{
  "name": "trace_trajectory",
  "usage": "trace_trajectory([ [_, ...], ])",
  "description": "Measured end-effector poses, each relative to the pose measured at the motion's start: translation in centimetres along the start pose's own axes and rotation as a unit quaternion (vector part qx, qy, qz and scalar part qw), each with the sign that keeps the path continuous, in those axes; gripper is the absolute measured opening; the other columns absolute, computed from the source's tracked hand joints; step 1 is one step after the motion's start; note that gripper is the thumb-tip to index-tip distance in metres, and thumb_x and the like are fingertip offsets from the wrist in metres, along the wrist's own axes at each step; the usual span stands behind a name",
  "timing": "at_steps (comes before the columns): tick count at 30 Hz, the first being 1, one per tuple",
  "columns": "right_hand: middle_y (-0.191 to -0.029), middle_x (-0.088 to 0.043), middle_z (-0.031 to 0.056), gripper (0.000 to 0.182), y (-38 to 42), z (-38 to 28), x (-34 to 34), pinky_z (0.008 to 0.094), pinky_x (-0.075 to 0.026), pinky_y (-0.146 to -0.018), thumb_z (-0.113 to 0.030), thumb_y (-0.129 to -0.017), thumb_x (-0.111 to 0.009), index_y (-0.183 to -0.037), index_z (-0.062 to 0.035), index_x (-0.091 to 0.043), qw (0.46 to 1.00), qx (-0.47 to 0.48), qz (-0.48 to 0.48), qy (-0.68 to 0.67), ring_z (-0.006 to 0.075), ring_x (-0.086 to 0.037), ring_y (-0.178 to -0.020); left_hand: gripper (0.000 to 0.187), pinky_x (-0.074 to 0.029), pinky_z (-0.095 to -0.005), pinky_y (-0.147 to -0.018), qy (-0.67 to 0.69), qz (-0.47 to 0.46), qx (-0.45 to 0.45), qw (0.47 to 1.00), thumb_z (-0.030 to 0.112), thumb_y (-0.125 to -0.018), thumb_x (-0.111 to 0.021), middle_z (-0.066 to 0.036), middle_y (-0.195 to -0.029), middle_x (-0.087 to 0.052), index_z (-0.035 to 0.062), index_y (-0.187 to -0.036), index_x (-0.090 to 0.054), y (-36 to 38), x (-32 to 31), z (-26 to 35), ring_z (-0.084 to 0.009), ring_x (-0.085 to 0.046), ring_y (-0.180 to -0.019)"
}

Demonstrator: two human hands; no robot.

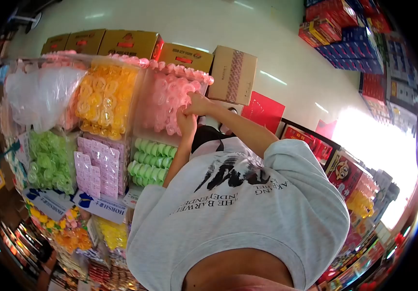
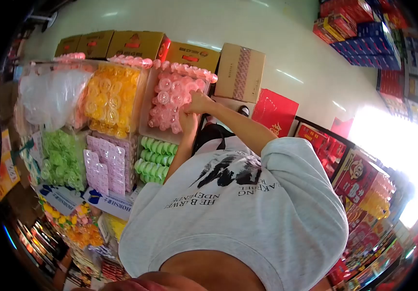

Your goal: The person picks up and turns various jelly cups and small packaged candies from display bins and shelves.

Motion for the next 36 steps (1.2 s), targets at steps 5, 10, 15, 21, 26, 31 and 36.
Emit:
trace_trajectory([
  [5, -0.131, -0.046, 0.0341, 0.094, 4.9, -2.9, 2.6, 0.0442, -0.048, -0.097, -0.036, -0.068, -0.077, -0.140, 0.0081, -0.037, 0.985, 0.109, 0.126, 0.051, 0.0421, -0.054, -0.117, 0.047, -0.050, -0.0324, -0.081, -0.001, -0.019, -0.005, 1.000, 0.021, -0.094, -0.065, -0.013, -0.108, -0.057, -0.0055, -0.128, -0.046, 2.3, 0.5, 4.0, -0.0248, -0.059, -0.094],
  [10, -0.127, -0.047, 0.0221, 0.071, 12.8, -0.6, 7.9, 0.0428, -0.048, -0.098, -0.035, -0.066, -0.078, -0.122, 0.0016, -0.056, 0.936, 0.131, 0.247, -0.211, 0.0401, -0.045, -0.118, 0.053, -0.049, -0.0311, -0.086, -0.082, -0.088, -0.171, 0.978, 0.013, -0.094, -0.065, -0.011, -0.116, -0.056, -0.0038, -0.137, -0.040, 4.5, -5.0, 11.6, -0.0206, -0.056, -0.106],
  [15, -0.111, -0.057, 0.0215, 0.071, 22.9, 5.9, 14.6, 0.0420, -0.048, -0.096, -0.032, -0.066, -0.078, -0.121, 0.0026, -0.051, 0.896, 0.116, 0.397, -0.159, 0.0373, -0.047, -0.118, 0.041, -0.051, -0.0284, -0.087, 0.079, -0.310, -0.139, 0.937, 0.003, -0.093, -0.058, -0.009, -0.116, -0.060, -0.0012, -0.131, -0.045, 8.3, -17.6, 14.2, -0.0160, -0.060, -0.102],
  [21, -0.114, -0.053, 0.0220, 0.062, 37.4, 18.3, 18.1, 0.0411, -0.052, -0.088, -0.031, -0.067, -0.078, -0.114, 0.0021, -0.054, 0.812, 0.017, 0.516, -0.273, 0.0347, -0.060, -0.101, 0.043, -0.052, -0.0294, -0.082, 0.051, -0.414, -0.197, 0.887, 0.015, -0.094, -0.065, -0.014, -0.110, -0.062, 0.0008, -0.129, -0.045, 17.8, -32.0, 15.2, -0.0210, -0.062, -0.099],
  [26, -0.109, -0.053, 0.0174, 0.054, 49.9, 27.5, 16.9, 0.0348, -0.055, -0.078, -0.026, -0.069, -0.078, -0.110, 0.0011, -0.057, 0.696, -0.048, 0.639, -0.325, 0.0238, -0.065, -0.089, 0.039, -0.051, -0.0323, -0.084, -0.074, -0.549, -0.200, 0.808, 0.015, -0.090, -0.068, -0.016, -0.118, -0.062, -0.0002, -0.123, -0.052, 29.6, -42.6, 16.4, -0.0212, -0.062, -0.104],
  [31, -0.109, -0.054, 0.0186, 0.050, 61.0, 33.4, 15.7, 0.0357, -0.056, -0.075, -0.023, -0.071, -0.078, -0.108, 0.0031, -0.056, 0.610, -0.073, 0.709, -0.347, 0.0238, -0.066, -0.084, 0.036, -0.052, -0.0334, -0.084, -0.092, -0.614, -0.333, 0.710, 0.006, -0.085, -0.067, -0.014, -0.123, -0.063, -0.0009, -0.118, -0.057, 40.7, -50.1, 18.2, -0.0241, -0.064, -0.103],
  [36, -0.117, -0.058, 0.0167, 0.038, 69.7, 35.9, 15.2, 0.0289, -0.055, -0.066, -0.025, -0.082, -0.076, -0.104, 0.0021, -0.061, 0.464, -0.050, 0.811, -0.353, 0.0190, -0.067, -0.074, 0.025, -0.052, -0.0312, -0.083, -0.086, -0.677, -0.261, 0.682, 0.011, -0.089, -0.069, -0.015, -0.120, -0.064, -0.0019, -0.108, -0.062, 47.7, -55.3, 20.0, -0.0204, -0.064, -0.098],
])
Point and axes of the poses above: each hand's wrist, its own y-axis away from the middle knuckle, its own x-axis out of the back of the hand, z = x × y, the point moved 10 cm from there along -y, towards the middle knuckle
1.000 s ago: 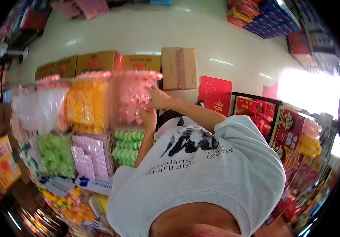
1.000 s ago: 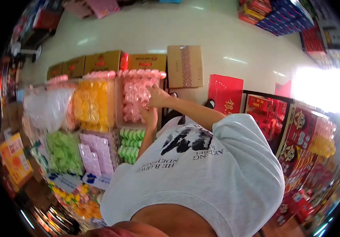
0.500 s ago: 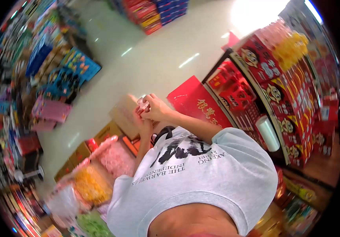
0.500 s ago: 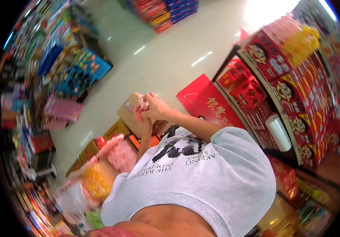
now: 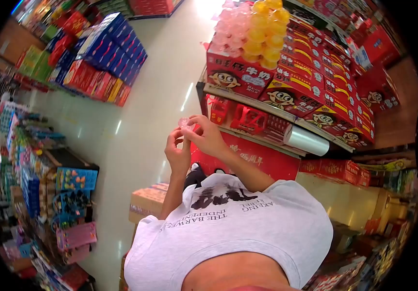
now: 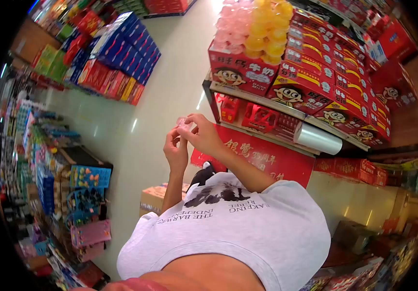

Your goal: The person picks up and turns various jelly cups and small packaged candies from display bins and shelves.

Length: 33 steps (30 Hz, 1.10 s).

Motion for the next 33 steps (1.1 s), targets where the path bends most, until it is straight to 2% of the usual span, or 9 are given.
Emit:
trace_trajectory([
  [2, -0.122, -0.060, 0.0171, 0.032, -1.5, 0.3, 2.3, 0.0274, -0.055, -0.064, -0.022, -0.088, -0.071, -0.107, 0.0013, -0.063, 0.995, 0.032, 0.068, -0.072, 0.0191, -0.068, -0.072, 0.023, -0.052, -0.0309, -0.084, 0.023, -0.023, 0.013, 0.999, 0.012, -0.089, -0.070, -0.015, -0.118, -0.065, -0.0020, -0.106, -0.063, -2.3, -1.9, 0.8, -0.0190, -0.064, -0.097],
  [9, -0.119, -0.062, 0.0164, 0.030, -8.3, -2.9, 5.7, 0.0263, -0.055, -0.063, -0.019, -0.086, -0.072, -0.107, 0.0013, -0.063, 0.982, 0.051, 0.179, 0.019, 0.0174, -0.068, -0.074, 0.017, -0.051, -0.0294, -0.086, 0.092, -0.087, -0.098, 0.987, 0.002, -0.088, -0.069, -0.014, -0.116, -0.065, -0.0019, -0.103, -0.062, -12.7, -6.0, 2.4, -0.0173, -0.063, -0.097],
  [11, -0.120, -0.062, 0.0125, 0.027, -10.4, -4.9, 5.7, 0.0224, -0.053, -0.062, -0.009, -0.085, -0.074, -0.107, 0.0001, -0.063, 0.968, 0.098, 0.221, 0.061, 0.0089, -0.064, -0.073, 0.017, -0.050, -0.0285, -0.087, 0.095, -0.106, -0.117, 0.983, -0.002, -0.088, -0.066, -0.014, -0.118, -0.063, -0.0026, -0.104, -0.061, -16.1, -6.5, 3.6, -0.0163, -0.063, -0.097],
  [13, -0.122, -0.063, 0.0135, 0.028, -12.6, -7.0, 5.7, 0.0229, -0.053, -0.062, -0.010, -0.084, -0.075, -0.107, -0.0004, -0.063, 0.959, 0.134, 0.240, 0.068, 0.0095, -0.065, -0.072, 0.018, -0.050, -0.0288, -0.087, 0.094, -0.115, -0.149, 0.978, -0.004, -0.087, -0.066, -0.014, -0.118, -0.063, -0.0016, -0.104, -0.060, -18.9, -6.3, 5.8, -0.0164, -0.062, -0.097],
  [15, -0.119, -0.064, 0.0174, 0.028, -14.3, -8.8, 5.7, 0.0252, -0.056, -0.061, -0.013, -0.085, -0.073, -0.107, 0.0007, -0.063, 0.948, 0.138, 0.264, 0.117, 0.0177, -0.069, -0.077, 0.019, -0.050, -0.0288, -0.088, 0.111, -0.134, -0.170, 0.970, -0.004, -0.087, -0.067, -0.014, -0.118, -0.063, -0.0012, -0.104, -0.060, -21.7, -6.9, 6.7, -0.0164, -0.062, -0.098],
  [23, -0.117, -0.066, 0.0168, 0.027, -17.3, -10.8, 9.9, 0.0259, -0.054, -0.057, -0.011, -0.084, -0.074, -0.107, -0.0019, -0.064, 0.886, 0.143, 0.412, 0.157, 0.0165, -0.069, -0.074, 0.021, -0.050, -0.0291, -0.088, 0.167, -0.246, -0.248, 0.922, -0.004, -0.085, -0.068, -0.013, -0.118, -0.063, 0.0004, -0.104, -0.059, -28.5, -13.4, 11.3, -0.0168, -0.061, -0.101],
  [28, -0.114, -0.068, 0.0158, 0.028, -18.4, -11.7, 14.2, 0.0260, -0.053, -0.055, -0.011, -0.083, -0.073, -0.108, -0.0020, -0.064, 0.846, 0.152, 0.474, 0.193, 0.0163, -0.068, -0.067, 0.023, -0.049, -0.0331, -0.085, 0.143, -0.278, -0.312, 0.897, 0.003, -0.081, -0.074, -0.014, -0.114, -0.067, 0.0028, -0.100, -0.061, -30.8, -18.0, 15.1, -0.0230, -0.062, -0.098],
  [31, -0.112, -0.069, 0.0144, 0.030, -19.4, -11.8, 16.9, 0.0242, -0.051, -0.055, -0.011, -0.084, -0.072, -0.111, -0.0020, -0.063, 0.847, 0.148, 0.478, 0.179, 0.0148, -0.067, -0.066, 0.023, -0.049, -0.0348, -0.087, 0.138, -0.291, -0.352, 0.879, 0.004, -0.082, -0.074, -0.015, -0.113, -0.067, 0.0028, -0.100, -0.061, -31.9, -20.6, 17.2, -0.0253, -0.062, -0.098],
  [33, -0.114, -0.068, 0.0112, 0.032, -20.4, -11.6, 18.3, 0.0172, -0.045, -0.054, -0.006, -0.088, -0.069, -0.119, -0.0006, -0.062, 0.859, 0.152, 0.474, 0.117, 0.0037, -0.057, -0.062, 0.023, -0.048, -0.0362, -0.090, 0.136, -0.309, -0.366, 0.867, 0.005, -0.083, -0.073, -0.016, -0.114, -0.066, 0.0022, -0.102, -0.061, -32.8, -22.5, 18.4, -0.0268, -0.063, -0.103],
])
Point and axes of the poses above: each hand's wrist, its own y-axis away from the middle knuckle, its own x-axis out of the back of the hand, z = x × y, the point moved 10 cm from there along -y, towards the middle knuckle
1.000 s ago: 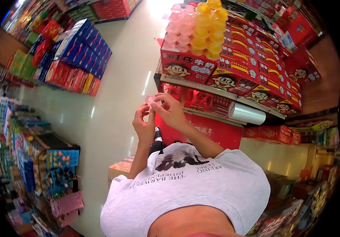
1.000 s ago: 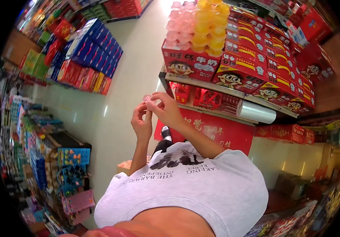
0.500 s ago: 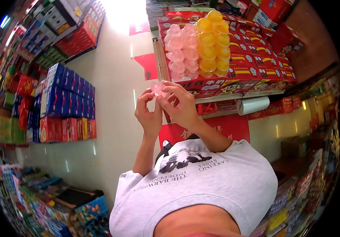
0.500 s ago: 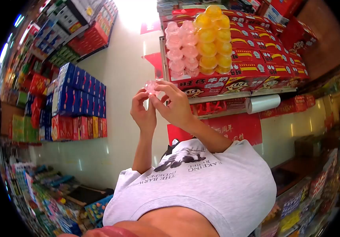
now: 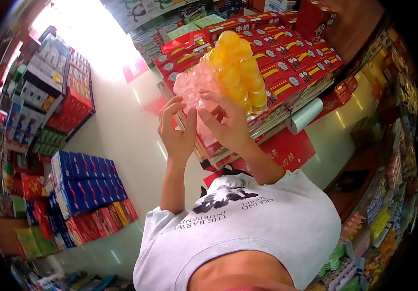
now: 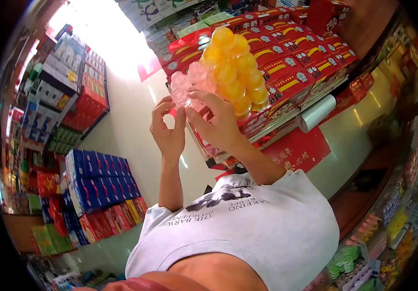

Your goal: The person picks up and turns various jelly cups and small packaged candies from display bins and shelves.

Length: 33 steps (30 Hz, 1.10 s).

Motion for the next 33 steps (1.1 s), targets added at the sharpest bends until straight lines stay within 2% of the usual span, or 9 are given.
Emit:
trace_trajectory([
  [3, -0.108, -0.070, 0.0115, 0.030, -2.2, 1.0, 0.9, 0.0208, -0.047, -0.055, -0.011, -0.090, -0.066, -0.117, 0.0002, -0.061, 0.999, 0.003, 0.033, -0.038, 0.0069, -0.060, -0.065, 0.022, -0.047, -0.0376, -0.095, 0.012, -0.047, 0.005, 0.999, 0.005, -0.085, -0.071, -0.017, -0.116, -0.066, 0.0015, -0.103, -0.060, -3.1, -1.5, -1.2, -0.0286, -0.062, -0.110],
  [7, -0.109, -0.070, 0.0110, 0.029, -4.1, 3.7, 1.1, 0.0204, -0.046, -0.057, -0.011, -0.093, -0.061, -0.118, 0.0023, -0.060, 0.994, -0.038, 0.052, -0.089, 0.0051, -0.057, -0.064, 0.020, -0.046, -0.0346, -0.095, 0.017, -0.102, -0.035, 0.994, 0.007, -0.090, -0.068, -0.015, -0.122, -0.064, 0.0017, -0.107, -0.060, -5.8, -3.3, -2.2, -0.0238, -0.060, -0.112],
  [10, -0.114, -0.069, 0.0117, 0.030, -4.9, 3.2, 1.3, 0.0201, -0.046, -0.059, -0.011, -0.095, -0.058, -0.121, 0.0032, -0.058, 0.995, -0.026, 0.084, -0.049, 0.0045, -0.056, -0.067, 0.018, -0.046, -0.0344, -0.097, 0.071, -0.137, -0.015, 0.988, 0.007, -0.092, -0.065, -0.015, -0.123, -0.062, 0.0013, -0.108, -0.061, -7.1, -4.3, -4.3, -0.0225, -0.058, -0.114],
  [12, -0.125, -0.063, 0.0122, 0.034, -5.0, 3.9, 0.4, 0.0218, -0.052, -0.066, -0.014, -0.099, -0.054, -0.129, 0.0018, -0.053, 0.994, -0.054, 0.058, -0.070, 0.0067, -0.060, -0.085, 0.017, -0.045, -0.0332, -0.097, 0.124, -0.149, 0.018, 0.981, 0.006, -0.092, -0.065, -0.014, -0.123, -0.061, 0.0009, -0.108, -0.061, -7.7, -4.7, -6.0, -0.0210, -0.057, -0.114],
  [15, -0.127, -0.062, 0.0128, 0.035, -4.9, 3.9, -0.3, 0.0219, -0.052, -0.066, -0.015, -0.099, -0.054, -0.130, 0.0018, -0.052, 0.994, -0.049, 0.088, -0.030, 0.0064, -0.060, -0.085, 0.015, -0.045, -0.0357, -0.096, 0.190, -0.163, 0.041, 0.967, 0.009, -0.092, -0.064, -0.015, -0.118, -0.064, 0.0008, -0.105, -0.060, -8.6, -5.4, -7.3, -0.0258, -0.059, -0.111],
  [21, -0.126, -0.063, 0.0167, 0.035, -3.8, 3.2, -1.0, 0.0231, -0.052, -0.069, -0.012, -0.098, -0.053, -0.128, 0.0061, -0.051, 0.983, -0.055, 0.175, 0.014, 0.0095, -0.063, -0.093, 0.018, -0.045, -0.0343, -0.095, 0.257, -0.220, 0.059, 0.939, 0.011, -0.090, -0.066, -0.015, -0.117, -0.064, -0.0007, -0.104, -0.061, -8.9, -7.0, -9.5, -0.0239, -0.060, -0.109],
  [25, -0.129, -0.061, 0.0171, 0.036, -3.2, 3.5, -1.4, 0.0239, -0.053, -0.071, -0.012, -0.098, -0.052, -0.129, 0.0068, -0.050, 0.979, -0.071, 0.191, 0.029, 0.0100, -0.063, -0.094, 0.018, -0.045, -0.0342, -0.096, 0.280, -0.248, 0.045, 0.926, 0.010, -0.090, -0.065, -0.016, -0.117, -0.064, -0.0009, -0.105, -0.062, -8.9, -7.5, -9.6, -0.0240, -0.060, -0.110],
  [27, -0.129, -0.061, 0.0134, 0.035, -2.9, 3.7, -1.5, 0.0238, -0.050, -0.065, -0.013, -0.099, -0.055, -0.130, 0.0027, -0.051, 0.975, -0.072, 0.208, 0.027, 0.0068, -0.057, -0.079, 0.019, -0.045, -0.0342, -0.096, 0.312, -0.254, 0.068, 0.913, 0.009, -0.091, -0.065, -0.015, -0.118, -0.063, -0.0008, -0.106, -0.061, -8.6, -8.0, -10.4, -0.0242, -0.060, -0.111],
  [33, -0.135, -0.058, 0.0142, 0.037, -2.7, 4.1, -1.7, 0.0227, -0.049, -0.063, -0.013, -0.099, -0.055, -0.132, 0.0018, -0.050, 0.971, -0.072, 0.226, 0.039, 0.0063, -0.057, -0.079, 0.021, -0.044, -0.0347, -0.097, 0.328, -0.269, 0.064, 0.903, 0.010, -0.091, -0.065, -0.015, -0.119, -0.063, -0.0005, -0.109, -0.060, -8.6, -8.4, -10.1, -0.0242, -0.059, -0.112],
])
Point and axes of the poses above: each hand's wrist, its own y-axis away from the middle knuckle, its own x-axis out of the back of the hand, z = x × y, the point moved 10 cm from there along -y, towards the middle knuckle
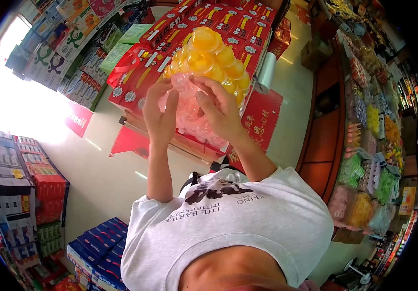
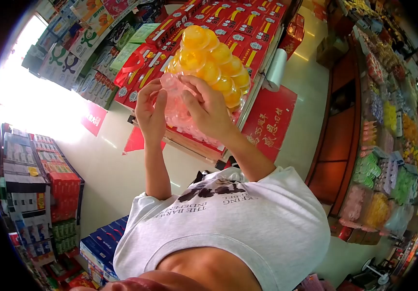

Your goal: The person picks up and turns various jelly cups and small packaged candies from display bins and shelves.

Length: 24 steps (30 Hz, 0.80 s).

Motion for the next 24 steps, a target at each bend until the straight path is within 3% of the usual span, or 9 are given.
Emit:
trace_trajectory([
  [4, -0.136, -0.057, 0.0138, 0.037, 0.3, -0.4, 0.0, 0.0216, -0.048, -0.061, -0.012, -0.098, -0.055, -0.132, 0.0010, -0.049, 1.000, -0.013, 0.002, 0.023, 0.0060, -0.057, -0.077, 0.023, -0.043, -0.0356, -0.098, -0.001, -0.007, -0.003, 1.000, 0.011, -0.091, -0.065, -0.015, -0.120, -0.063, -0.0001, -0.110, -0.060, 0.0, 0.1, -0.1, -0.0241, -0.058, -0.114],
  [7, -0.130, -0.061, 0.0158, 0.035, 0.6, -0.6, 0.3, 0.0187, -0.047, -0.065, -0.006, -0.097, -0.055, -0.129, 0.0061, -0.050, 0.999, -0.010, 0.035, 0.018, 0.0044, -0.058, -0.084, 0.024, -0.043, -0.0368, -0.098, -0.001, -0.020, -0.011, 1.000, 0.013, -0.091, -0.066, -0.014, -0.122, -0.062, 0.0005, -0.111, -0.061, 0.0, -0.2, 0.1, -0.0242, -0.058, -0.114],
  [9, -0.130, -0.061, 0.0146, 0.035, 0.9, -1.4, 0.7, 0.0178, -0.044, -0.061, -0.003, -0.097, -0.054, -0.130, 0.0044, -0.049, 0.997, 0.030, 0.070, 0.001, 0.0015, -0.051, -0.074, 0.023, -0.043, -0.0375, -0.098, 0.003, -0.022, -0.021, 1.000, 0.012, -0.090, -0.066, -0.015, -0.122, -0.062, 0.0010, -0.110, -0.061, 0.0, -0.2, 0.5, -0.0250, -0.058, -0.115],
  [13, -0.129, -0.061, 0.0151, 0.035, 2.5, -1.3, 1.1, 0.0173, -0.042, -0.059, -0.002, -0.097, -0.054, -0.131, 0.0035, -0.049, 0.994, 0.032, 0.099, -0.019, 0.0006, -0.049, -0.071, 0.023, -0.043, -0.0373, -0.098, 0.006, -0.020, -0.046, 0.999, 0.011, -0.089, -0.068, -0.016, -0.121, -0.062, 0.0004, -0.109, -0.061, 0.0, 0.4, 1.4, -0.0274, -0.058, -0.115],
  [15, -0.121, -0.063, 0.0117, 0.036, 3.8, -1.1, 2.0, 0.0175, -0.041, -0.058, -0.002, -0.097, -0.055, -0.131, 0.0032, -0.049, 0.988, 0.036, 0.151, 0.007, 0.0009, -0.048, -0.069, 0.018, -0.045, -0.0392, -0.095, -0.081, 0.028, -0.131, 0.988, 0.007, -0.088, -0.065, -0.019, -0.117, -0.062, -0.0014, -0.104, -0.060, 1.0, 1.6, 4.4, -0.0312, -0.059, -0.111],
  [16, -0.121, -0.063, 0.0117, 0.036, 4.4, -1.4, 2.1, 0.0175, -0.041, -0.058, -0.002, -0.097, -0.055, -0.131, 0.0032, -0.049, 0.986, 0.036, 0.162, 0.011, 0.0009, -0.048, -0.069, 0.018, -0.045, -0.0392, -0.095, -0.073, 0.018, -0.132, 0.988, 0.007, -0.088, -0.065, -0.019, -0.117, -0.062, -0.0014, -0.104, -0.060, 1.6, 1.6, 4.7, -0.0312, -0.059, -0.111],
  [18, -0.100, -0.066, 0.0060, 0.035, 5.9, -2.2, 2.7, 0.0180, -0.039, -0.055, -0.003, -0.096, -0.056, -0.130, 0.0025, -0.051, 0.978, 0.039, 0.204, 0.037, 0.0015, -0.047, -0.065, 0.011, -0.045, -0.0408, -0.096, 0.019, 0.060, -0.226, 0.972, -0.004, -0.088, -0.056, -0.020, -0.114, -0.060, -0.0023, -0.099, -0.056, 3.7, 2.8, 7.0, -0.0302, -0.058, -0.110],
  [24, -0.074, -0.064, 0.0001, 0.028, 9.2, -1.8, 3.9, 0.0202, -0.037, -0.053, -0.007, -0.093, -0.061, -0.120, 0.0010, -0.060, 0.977, 0.037, 0.187, 0.096, 0.0029, -0.045, -0.057, 0.017, -0.049, -0.0407, -0.085, 0.061, -0.077, -0.253, 0.962, 0.002, -0.084, -0.062, -0.023, -0.106, -0.060, -0.0032, -0.098, -0.056, 8.4, -2.4, 11.3, -0.0309, -0.058, -0.099],
])
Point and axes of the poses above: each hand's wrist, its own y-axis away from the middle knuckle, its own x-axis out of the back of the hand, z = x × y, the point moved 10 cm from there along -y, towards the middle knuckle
